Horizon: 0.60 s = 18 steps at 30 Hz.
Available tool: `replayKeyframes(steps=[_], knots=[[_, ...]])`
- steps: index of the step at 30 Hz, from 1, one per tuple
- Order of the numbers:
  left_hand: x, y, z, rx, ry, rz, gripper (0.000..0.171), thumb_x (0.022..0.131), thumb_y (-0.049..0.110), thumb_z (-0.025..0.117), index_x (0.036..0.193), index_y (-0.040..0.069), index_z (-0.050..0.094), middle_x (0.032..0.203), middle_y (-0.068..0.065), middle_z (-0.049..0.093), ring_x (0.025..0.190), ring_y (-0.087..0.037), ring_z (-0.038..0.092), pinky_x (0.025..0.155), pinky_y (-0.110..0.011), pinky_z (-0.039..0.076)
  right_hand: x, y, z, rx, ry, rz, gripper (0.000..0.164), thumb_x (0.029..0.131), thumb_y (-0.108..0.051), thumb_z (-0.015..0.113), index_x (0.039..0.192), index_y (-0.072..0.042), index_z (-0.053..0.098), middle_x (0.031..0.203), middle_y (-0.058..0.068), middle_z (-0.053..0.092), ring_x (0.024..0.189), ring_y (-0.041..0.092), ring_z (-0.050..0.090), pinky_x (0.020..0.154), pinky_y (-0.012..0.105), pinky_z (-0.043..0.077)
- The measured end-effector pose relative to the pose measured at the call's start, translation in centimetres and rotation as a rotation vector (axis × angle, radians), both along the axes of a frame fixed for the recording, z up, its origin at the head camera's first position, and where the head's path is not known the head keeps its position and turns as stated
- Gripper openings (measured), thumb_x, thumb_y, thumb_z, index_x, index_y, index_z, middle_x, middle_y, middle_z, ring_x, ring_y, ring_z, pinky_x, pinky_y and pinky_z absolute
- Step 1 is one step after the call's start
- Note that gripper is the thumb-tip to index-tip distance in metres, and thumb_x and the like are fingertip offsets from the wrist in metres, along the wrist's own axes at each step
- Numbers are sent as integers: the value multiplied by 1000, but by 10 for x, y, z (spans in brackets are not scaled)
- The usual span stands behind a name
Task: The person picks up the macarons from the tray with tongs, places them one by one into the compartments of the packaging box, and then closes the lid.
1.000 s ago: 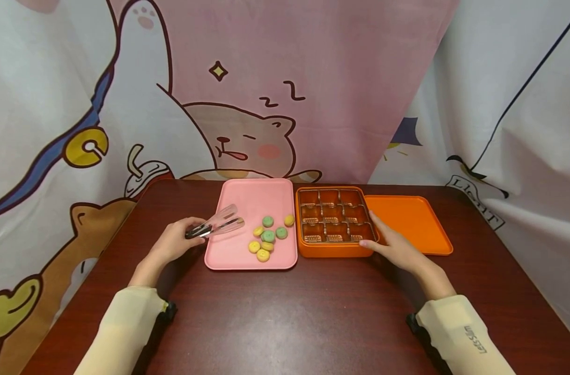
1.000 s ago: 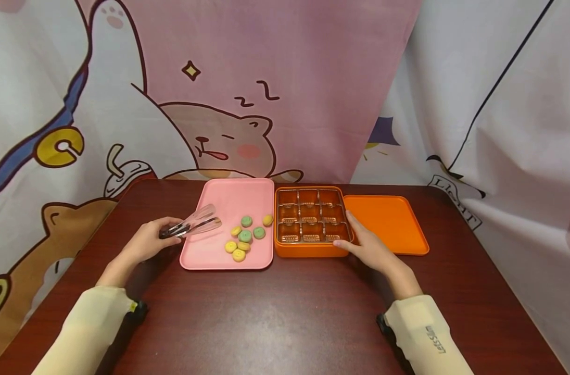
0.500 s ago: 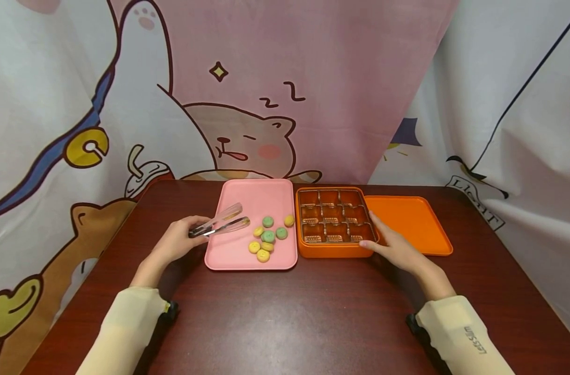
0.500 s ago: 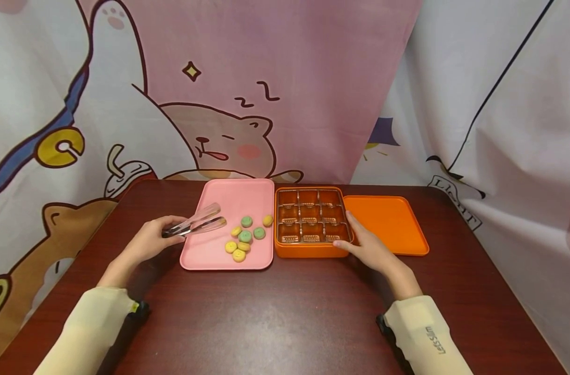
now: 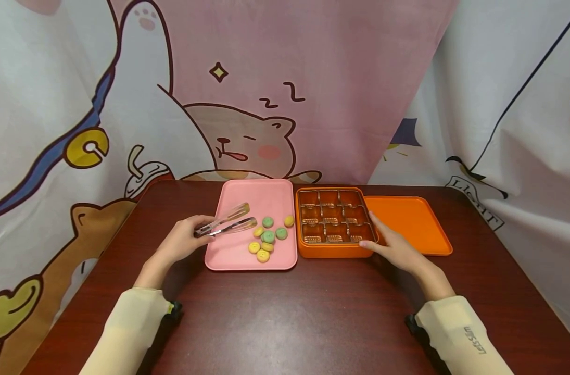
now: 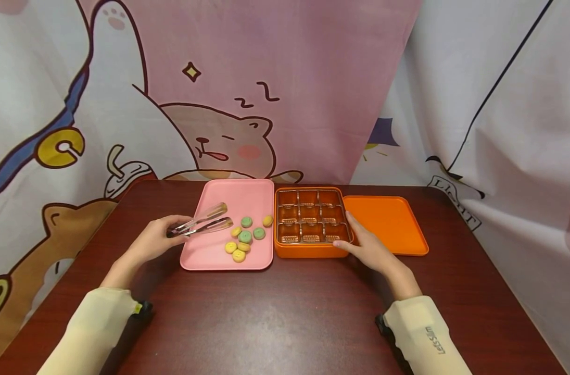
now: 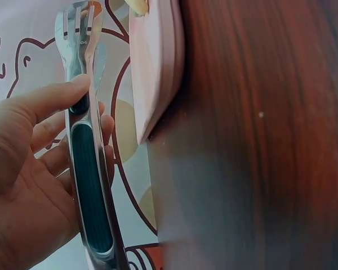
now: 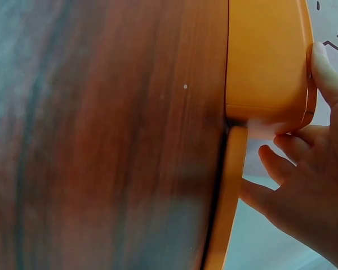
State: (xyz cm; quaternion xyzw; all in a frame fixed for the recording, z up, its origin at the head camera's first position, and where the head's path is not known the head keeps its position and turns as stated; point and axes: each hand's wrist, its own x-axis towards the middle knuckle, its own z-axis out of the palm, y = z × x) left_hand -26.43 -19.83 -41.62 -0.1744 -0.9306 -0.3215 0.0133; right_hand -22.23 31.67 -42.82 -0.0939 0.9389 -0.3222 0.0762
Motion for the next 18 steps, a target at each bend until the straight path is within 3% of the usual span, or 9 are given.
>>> replayKeyframes(steps=[18], knots=[[2,17,5,-12,32,-55,41,85,5,74,125,3,66,121,-18,68,103,-29,63,88,-46,51,-2,0,-2,-5,-5,-11,95,96,-50,61,161,-12,3,165,25,11,147,53,19,113,72,19]])
